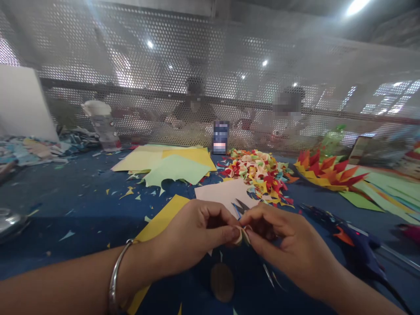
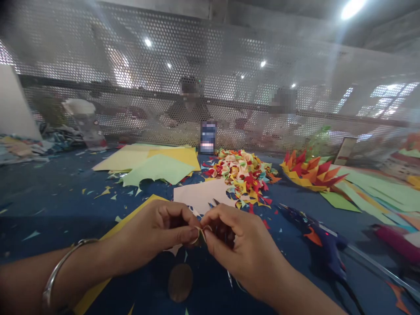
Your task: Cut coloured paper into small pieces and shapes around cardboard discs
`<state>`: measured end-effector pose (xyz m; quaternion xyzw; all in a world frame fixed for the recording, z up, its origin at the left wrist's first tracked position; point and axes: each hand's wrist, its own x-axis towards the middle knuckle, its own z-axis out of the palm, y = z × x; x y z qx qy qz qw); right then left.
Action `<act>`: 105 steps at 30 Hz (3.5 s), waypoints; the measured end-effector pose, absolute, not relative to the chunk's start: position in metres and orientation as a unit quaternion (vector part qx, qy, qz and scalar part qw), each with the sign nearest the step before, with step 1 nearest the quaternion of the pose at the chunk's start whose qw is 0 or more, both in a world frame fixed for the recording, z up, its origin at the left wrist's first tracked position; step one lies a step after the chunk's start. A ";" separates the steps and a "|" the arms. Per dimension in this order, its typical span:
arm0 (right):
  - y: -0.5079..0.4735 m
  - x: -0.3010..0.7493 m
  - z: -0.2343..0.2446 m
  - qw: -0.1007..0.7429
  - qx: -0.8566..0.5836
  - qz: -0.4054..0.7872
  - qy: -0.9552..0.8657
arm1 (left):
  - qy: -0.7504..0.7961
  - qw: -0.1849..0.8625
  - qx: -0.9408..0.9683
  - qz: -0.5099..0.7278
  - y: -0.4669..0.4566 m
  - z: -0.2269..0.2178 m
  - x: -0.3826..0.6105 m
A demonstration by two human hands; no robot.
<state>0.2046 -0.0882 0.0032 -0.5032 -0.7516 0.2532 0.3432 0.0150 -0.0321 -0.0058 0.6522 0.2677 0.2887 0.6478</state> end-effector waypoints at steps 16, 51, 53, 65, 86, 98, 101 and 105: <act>-0.089 0.206 0.001 0.357 -0.480 0.249 -0.761 | 0.275 0.717 0.555 0.321 -0.032 -0.001 0.017; -0.090 0.210 0.003 0.334 -0.510 0.237 -0.757 | 0.284 0.297 0.826 0.387 -0.040 0.011 0.004; -0.089 0.210 0.004 0.338 -0.505 0.234 -0.759 | 0.246 0.268 0.851 0.378 -0.044 0.013 0.003; -0.090 0.209 0.003 0.343 -0.497 0.242 -0.759 | 0.237 0.226 0.871 0.367 -0.043 0.009 0.006; -0.088 0.210 0.000 0.339 -0.496 0.229 -0.766 | 0.253 0.271 0.860 0.351 -0.046 0.006 0.007; -0.087 0.207 -0.001 0.342 -0.508 0.208 -0.763 | 0.270 0.433 0.787 0.347 -0.044 0.001 0.010; -0.087 0.208 -0.002 0.344 -0.500 0.204 -0.768 | 0.276 0.464 0.766 0.349 -0.043 0.000 0.011; -0.088 0.207 -0.002 0.343 -0.494 0.198 -0.774 | 0.285 0.478 0.751 0.355 -0.043 -0.001 0.013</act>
